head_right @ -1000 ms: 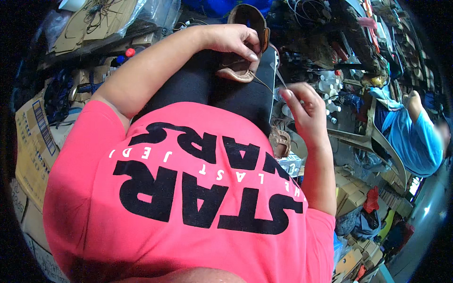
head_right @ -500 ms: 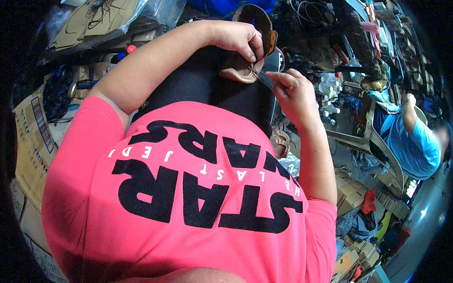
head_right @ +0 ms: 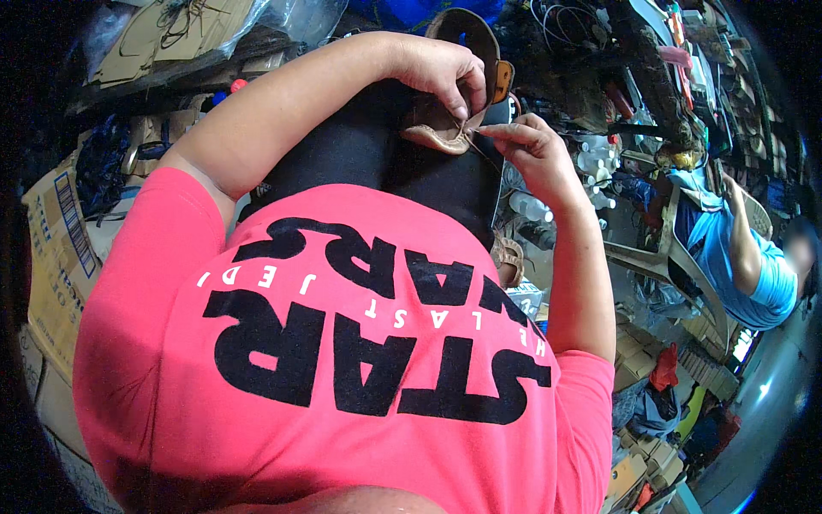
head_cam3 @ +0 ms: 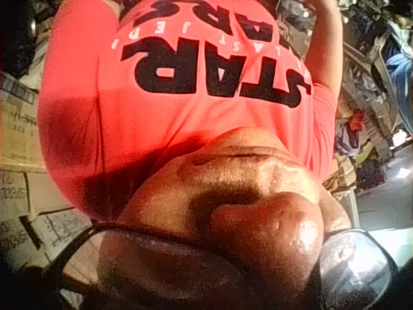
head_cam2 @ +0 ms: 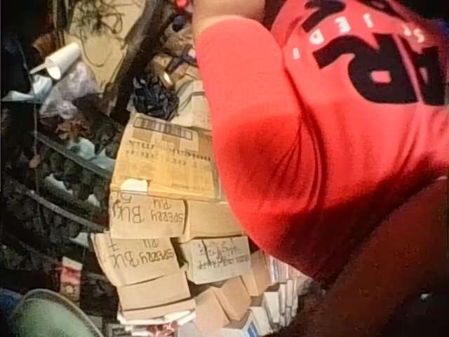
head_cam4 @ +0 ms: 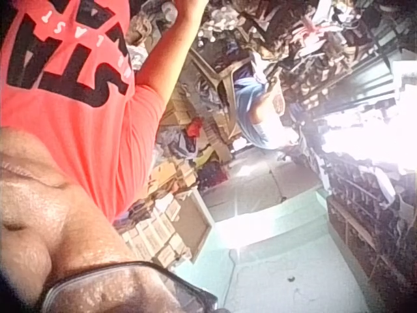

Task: The recorder is lacing a brown leather shoe with a long lace.

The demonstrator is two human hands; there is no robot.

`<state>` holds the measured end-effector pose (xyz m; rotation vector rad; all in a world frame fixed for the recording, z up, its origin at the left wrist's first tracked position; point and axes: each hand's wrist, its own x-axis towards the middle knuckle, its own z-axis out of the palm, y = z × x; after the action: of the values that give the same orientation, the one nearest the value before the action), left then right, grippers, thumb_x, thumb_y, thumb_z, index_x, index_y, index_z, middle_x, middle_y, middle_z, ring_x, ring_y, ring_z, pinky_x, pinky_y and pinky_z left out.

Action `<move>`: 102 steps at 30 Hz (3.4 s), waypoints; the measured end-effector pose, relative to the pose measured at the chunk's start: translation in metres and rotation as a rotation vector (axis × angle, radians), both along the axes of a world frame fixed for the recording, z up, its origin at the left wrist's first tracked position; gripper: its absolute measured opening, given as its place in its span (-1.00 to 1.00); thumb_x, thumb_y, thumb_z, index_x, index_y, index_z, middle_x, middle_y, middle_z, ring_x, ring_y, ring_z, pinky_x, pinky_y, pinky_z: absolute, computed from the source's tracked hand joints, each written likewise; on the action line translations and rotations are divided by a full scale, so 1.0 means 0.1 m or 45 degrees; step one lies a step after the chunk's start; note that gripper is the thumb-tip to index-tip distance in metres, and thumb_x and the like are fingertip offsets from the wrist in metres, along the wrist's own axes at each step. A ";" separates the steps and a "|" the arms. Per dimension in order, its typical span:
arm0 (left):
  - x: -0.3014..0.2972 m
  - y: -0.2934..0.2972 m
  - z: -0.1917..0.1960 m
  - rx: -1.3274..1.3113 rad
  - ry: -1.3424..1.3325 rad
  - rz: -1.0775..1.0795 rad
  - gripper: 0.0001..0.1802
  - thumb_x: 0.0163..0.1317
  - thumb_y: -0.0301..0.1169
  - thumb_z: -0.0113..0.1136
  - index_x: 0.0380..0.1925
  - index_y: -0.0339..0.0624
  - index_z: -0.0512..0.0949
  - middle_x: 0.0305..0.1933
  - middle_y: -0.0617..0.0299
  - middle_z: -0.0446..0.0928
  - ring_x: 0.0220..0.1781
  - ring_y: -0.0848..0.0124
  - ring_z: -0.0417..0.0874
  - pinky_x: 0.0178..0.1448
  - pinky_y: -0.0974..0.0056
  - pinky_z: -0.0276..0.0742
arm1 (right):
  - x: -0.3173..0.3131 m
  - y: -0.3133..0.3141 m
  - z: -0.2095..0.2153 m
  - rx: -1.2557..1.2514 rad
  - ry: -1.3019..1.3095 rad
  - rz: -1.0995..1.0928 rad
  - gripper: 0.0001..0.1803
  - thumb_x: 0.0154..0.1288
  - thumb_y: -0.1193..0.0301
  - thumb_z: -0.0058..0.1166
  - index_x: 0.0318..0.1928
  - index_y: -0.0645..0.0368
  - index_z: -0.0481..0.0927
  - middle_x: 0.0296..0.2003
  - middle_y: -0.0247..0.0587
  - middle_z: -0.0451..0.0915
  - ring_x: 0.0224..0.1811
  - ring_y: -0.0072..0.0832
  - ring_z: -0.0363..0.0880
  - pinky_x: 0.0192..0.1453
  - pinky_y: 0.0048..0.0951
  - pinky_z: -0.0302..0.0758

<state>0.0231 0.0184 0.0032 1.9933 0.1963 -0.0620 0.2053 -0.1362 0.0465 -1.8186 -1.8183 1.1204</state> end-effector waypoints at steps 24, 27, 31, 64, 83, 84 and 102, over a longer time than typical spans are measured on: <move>-0.87 -0.70 0.03 0.916 -0.444 0.756 -0.87 -0.01 -0.45 0.29 -0.40 -0.03 0.64 -0.42 0.27 0.46 -0.31 0.26 0.55 -0.17 0.20 0.44 | -0.55 -0.39 -0.11 0.626 -0.537 -0.012 -0.65 0.12 0.54 0.11 -0.06 -0.07 0.65 -0.46 -0.25 0.46 -0.38 -0.32 0.47 -0.15 -0.30 0.34; -0.81 -0.74 0.01 1.166 -0.329 0.834 -0.89 -0.01 -0.37 0.30 -0.41 0.04 0.65 -0.45 0.29 0.44 -0.26 0.30 0.52 -0.13 0.19 0.36 | -0.46 -0.36 -0.12 0.457 -0.424 -0.024 -0.66 0.11 0.55 0.13 -0.07 -0.02 0.66 -0.46 -0.22 0.47 -0.36 -0.31 0.47 -0.18 -0.34 0.37; -0.72 -0.68 -0.03 0.917 -0.432 0.792 -0.89 0.02 -0.33 0.30 -0.39 0.10 0.67 -0.44 0.31 0.42 -0.24 0.32 0.51 -0.12 0.20 0.31 | -0.20 -0.25 -0.26 0.204 0.260 -0.130 -0.61 0.12 0.68 0.07 -0.07 0.01 0.68 -0.39 -0.33 0.43 -0.28 -0.53 0.49 -0.11 -0.56 0.45; -0.44 -0.37 -0.02 0.891 -0.402 0.341 -0.92 0.02 -0.34 0.31 -0.43 0.14 0.68 -0.45 0.37 0.40 -0.17 0.35 0.49 -0.07 0.18 0.27 | -0.01 0.07 -0.28 -0.108 0.446 -0.051 -0.60 0.11 0.74 0.00 -0.09 0.11 0.69 -0.30 -0.41 0.46 -0.20 -0.64 0.46 -0.03 -0.63 0.41; -0.48 -0.45 -0.06 0.683 -0.379 0.464 -0.86 -0.03 -0.41 0.33 -0.41 0.10 0.70 -0.51 0.27 0.45 -0.31 0.27 0.53 -0.21 0.19 0.45 | -0.05 -0.01 -0.25 -0.146 0.413 -0.051 -0.59 0.18 0.72 -0.04 0.00 0.12 0.64 -0.26 -0.45 0.41 -0.15 -0.68 0.42 0.02 -0.67 0.38; -0.47 -0.45 -0.05 0.684 -0.380 0.465 -0.86 -0.03 -0.41 0.33 -0.41 0.10 0.70 -0.51 0.27 0.45 -0.31 0.27 0.53 -0.21 0.19 0.45 | -0.07 -0.01 -0.25 -0.146 0.437 -0.076 -0.61 0.20 0.69 -0.02 -0.01 0.12 0.64 -0.24 -0.44 0.43 -0.13 -0.68 0.43 0.02 -0.67 0.38; -0.41 -0.77 0.15 0.460 0.203 0.755 -0.79 0.04 -0.19 0.30 -0.36 0.01 0.63 -0.37 0.34 0.64 -0.25 0.41 0.63 0.03 0.15 0.18 | -0.26 -0.04 -0.30 -0.102 0.592 -0.328 -0.82 0.22 0.50 0.20 -0.16 0.27 0.62 -0.30 -0.41 0.60 -0.24 -0.73 0.50 -0.08 -0.67 0.45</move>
<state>-0.0181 -0.0589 0.0186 2.2055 0.9477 0.2095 0.1797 -0.1406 0.0167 -1.6031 -1.2557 1.3854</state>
